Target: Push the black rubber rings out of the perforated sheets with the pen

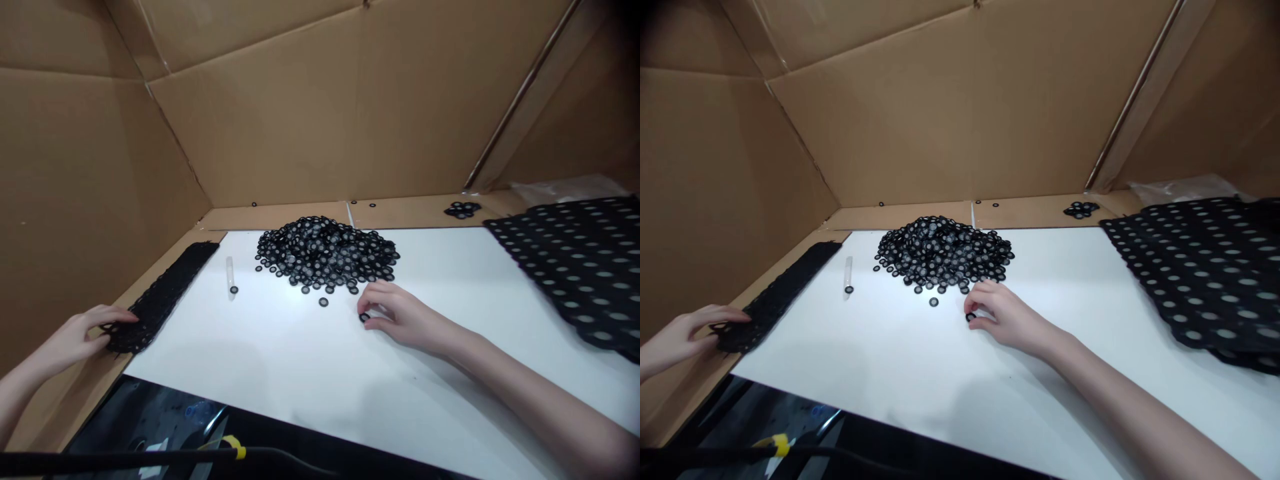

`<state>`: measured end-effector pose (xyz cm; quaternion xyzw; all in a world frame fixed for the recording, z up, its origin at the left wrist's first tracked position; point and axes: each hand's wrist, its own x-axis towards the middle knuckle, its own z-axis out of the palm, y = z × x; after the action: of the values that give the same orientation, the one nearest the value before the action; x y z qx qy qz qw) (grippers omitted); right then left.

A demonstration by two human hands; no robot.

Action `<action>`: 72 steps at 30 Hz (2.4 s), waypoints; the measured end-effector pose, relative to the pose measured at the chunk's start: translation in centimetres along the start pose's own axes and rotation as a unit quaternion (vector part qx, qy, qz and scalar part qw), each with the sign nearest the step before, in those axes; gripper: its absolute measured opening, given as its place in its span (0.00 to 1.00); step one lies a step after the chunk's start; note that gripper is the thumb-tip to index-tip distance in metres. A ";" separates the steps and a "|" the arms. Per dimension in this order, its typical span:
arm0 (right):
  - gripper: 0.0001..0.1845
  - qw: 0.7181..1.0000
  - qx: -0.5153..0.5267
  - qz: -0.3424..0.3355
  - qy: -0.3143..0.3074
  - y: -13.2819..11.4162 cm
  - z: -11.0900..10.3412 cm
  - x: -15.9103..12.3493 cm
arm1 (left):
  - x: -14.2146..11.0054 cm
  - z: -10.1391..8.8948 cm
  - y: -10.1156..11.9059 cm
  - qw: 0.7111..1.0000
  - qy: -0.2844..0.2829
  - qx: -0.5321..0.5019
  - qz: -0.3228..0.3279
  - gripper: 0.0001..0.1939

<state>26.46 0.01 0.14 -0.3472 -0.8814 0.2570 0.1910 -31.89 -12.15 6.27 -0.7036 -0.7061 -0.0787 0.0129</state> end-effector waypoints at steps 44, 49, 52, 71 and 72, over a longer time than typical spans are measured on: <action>0.20 0.986 -0.143 -0.054 0.062 -0.4 2.0 1.7 | 12.5 10.0 26.8 0.875 -0.009 -0.310 0.371 0.12; 0.18 0.988 -0.120 -0.053 0.082 -0.1 1.7 1.7 | 12.0 10.3 27.3 0.858 -0.062 -0.338 0.381 0.11; 0.18 0.987 -0.118 -0.056 0.089 -0.3 1.5 1.5 | 12.1 10.5 27.3 0.857 -0.060 -0.338 0.383 0.12; 0.20 0.748 -0.564 0.314 0.154 8.9 -7.9 -12.9 | 15.8 6.9 19.0 0.998 0.030 0.044 0.025 0.20; 0.18 0.726 -0.586 0.325 0.154 9.1 -7.8 -13.1 | 15.9 7.2 18.8 0.998 0.015 0.060 0.001 0.21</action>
<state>44.11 -1.09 -1.02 -0.6899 -0.6487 -0.3211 -0.0128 -12.61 4.53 2.98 -0.7011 -0.7085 -0.0467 0.0662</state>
